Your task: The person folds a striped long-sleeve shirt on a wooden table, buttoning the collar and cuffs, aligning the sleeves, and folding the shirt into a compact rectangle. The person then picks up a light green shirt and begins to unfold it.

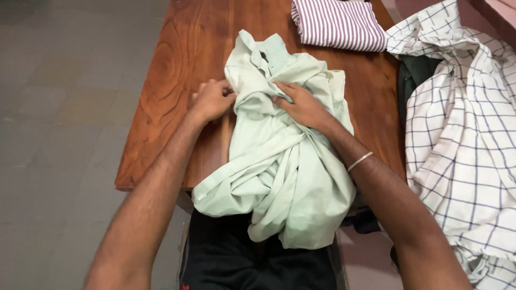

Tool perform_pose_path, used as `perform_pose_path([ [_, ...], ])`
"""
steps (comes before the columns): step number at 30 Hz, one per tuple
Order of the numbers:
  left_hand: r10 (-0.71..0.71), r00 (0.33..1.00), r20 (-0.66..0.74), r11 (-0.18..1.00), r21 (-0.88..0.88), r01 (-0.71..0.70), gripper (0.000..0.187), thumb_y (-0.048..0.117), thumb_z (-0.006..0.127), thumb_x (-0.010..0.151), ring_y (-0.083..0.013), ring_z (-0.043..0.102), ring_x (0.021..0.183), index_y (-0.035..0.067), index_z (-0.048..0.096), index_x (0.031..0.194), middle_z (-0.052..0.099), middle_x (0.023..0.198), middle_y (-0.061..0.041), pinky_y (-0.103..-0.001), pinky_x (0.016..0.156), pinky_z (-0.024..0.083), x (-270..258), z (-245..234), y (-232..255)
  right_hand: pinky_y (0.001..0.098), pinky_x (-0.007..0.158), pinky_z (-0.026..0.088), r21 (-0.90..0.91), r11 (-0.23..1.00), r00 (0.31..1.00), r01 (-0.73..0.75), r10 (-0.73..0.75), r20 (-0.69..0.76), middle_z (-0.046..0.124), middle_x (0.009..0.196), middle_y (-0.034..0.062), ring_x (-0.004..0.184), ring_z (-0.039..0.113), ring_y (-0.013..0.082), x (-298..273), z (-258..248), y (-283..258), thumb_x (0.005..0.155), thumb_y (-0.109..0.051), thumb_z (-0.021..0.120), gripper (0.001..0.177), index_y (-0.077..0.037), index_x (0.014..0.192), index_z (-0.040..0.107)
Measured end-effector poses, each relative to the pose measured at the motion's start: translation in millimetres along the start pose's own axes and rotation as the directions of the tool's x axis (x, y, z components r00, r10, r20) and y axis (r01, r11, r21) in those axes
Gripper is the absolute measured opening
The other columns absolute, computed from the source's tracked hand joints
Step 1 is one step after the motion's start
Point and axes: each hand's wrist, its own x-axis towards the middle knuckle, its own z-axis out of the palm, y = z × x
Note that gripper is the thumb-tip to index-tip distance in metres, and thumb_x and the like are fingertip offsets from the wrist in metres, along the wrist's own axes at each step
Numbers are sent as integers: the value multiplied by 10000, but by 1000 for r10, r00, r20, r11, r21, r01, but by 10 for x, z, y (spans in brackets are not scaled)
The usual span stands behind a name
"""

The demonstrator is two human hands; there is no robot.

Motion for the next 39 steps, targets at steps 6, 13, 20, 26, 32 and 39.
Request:
perform_pose_path([
  [6,114,992,50,415,-910,-2,127,192,662,998,-130,592,930,71,630,1025,649,988,-23,-317,848,494,308,304,-129,399,1141,386,-67,997,1000,30,-30,2,500,1490,192,1374,482,359,31,43,74,1002,-257,559,552,-86,1520,472],
  [13,157,910,-384,400,-818,-414,135,159,648,1074,-146,619,919,37,590,1068,677,1005,-36,-325,834,524,579,-195,62,428,1135,381,-72,997,1000,20,-22,-22,491,1482,219,1363,473,388,152,-2,101,1034,-291,549,544,-24,1499,458],
  [20,378,915,-138,881,357,-310,391,354,770,893,-431,689,882,8,660,1038,729,905,-237,-539,760,538,4,-812,528,464,1097,431,-242,970,1000,13,-19,-23,547,1365,251,1279,511,419,344,25,107,1016,-315,598,535,-14,1451,517],
  [26,-136,927,351,867,495,-60,476,399,843,755,-320,713,976,50,785,1074,738,1002,-168,-451,874,555,-148,-928,344,496,1041,438,-314,946,987,76,-116,-110,563,1366,276,1252,535,454,432,75,244,1041,-287,590,446,-2,1383,581],
  [32,162,969,185,545,-836,69,321,132,690,913,-154,699,1060,15,599,1198,728,1125,-74,-325,981,545,-186,-784,-16,465,1047,475,-228,969,979,96,-133,-155,621,1354,261,1225,595,432,450,-56,343,1053,-226,557,366,31,1306,622],
  [39,117,990,74,439,-898,15,431,169,719,905,-191,679,1110,14,527,1259,690,1218,-131,-368,1003,537,-322,-626,426,467,1014,470,-129,990,982,50,-72,-173,630,1321,237,1202,591,425,406,-147,299,1062,-256,578,386,25,1323,616],
])
